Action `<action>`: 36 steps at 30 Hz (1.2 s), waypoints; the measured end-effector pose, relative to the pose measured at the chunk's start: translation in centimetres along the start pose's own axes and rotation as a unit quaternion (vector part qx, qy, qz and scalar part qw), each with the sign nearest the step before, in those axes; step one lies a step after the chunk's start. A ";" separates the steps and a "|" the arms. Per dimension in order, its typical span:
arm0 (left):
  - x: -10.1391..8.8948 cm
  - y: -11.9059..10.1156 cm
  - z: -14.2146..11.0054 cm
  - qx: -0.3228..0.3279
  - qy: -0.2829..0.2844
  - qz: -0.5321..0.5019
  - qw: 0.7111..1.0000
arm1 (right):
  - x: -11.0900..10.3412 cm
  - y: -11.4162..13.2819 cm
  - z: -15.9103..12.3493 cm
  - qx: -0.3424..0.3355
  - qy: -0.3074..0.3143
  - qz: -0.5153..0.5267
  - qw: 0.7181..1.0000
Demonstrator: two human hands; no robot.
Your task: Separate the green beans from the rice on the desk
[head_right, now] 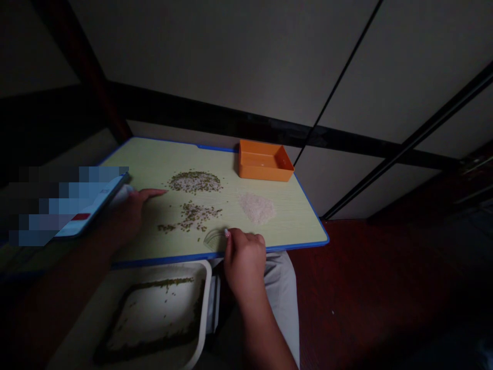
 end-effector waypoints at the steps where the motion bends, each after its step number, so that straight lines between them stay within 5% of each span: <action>1: 0.0 0.0 -0.1 -0.009 0.000 0.001 1.000 | 0.1 0.1 0.1 -0.003 -0.002 0.000 1.000; 36: 0.1 0.0 0.0 -0.021 0.007 0.021 1.000 | 0.9 -1.0 1.6 0.031 -0.017 -0.087 0.996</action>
Point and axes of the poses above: each hand's wrist, its own z-axis towards the middle knuckle, its own x-axis out of the palm, y = z × x, the point moved 5 cm from there along z, towards the middle knuckle, and after that the axes turned 14 degrees about -x, right-handed, at the moved point
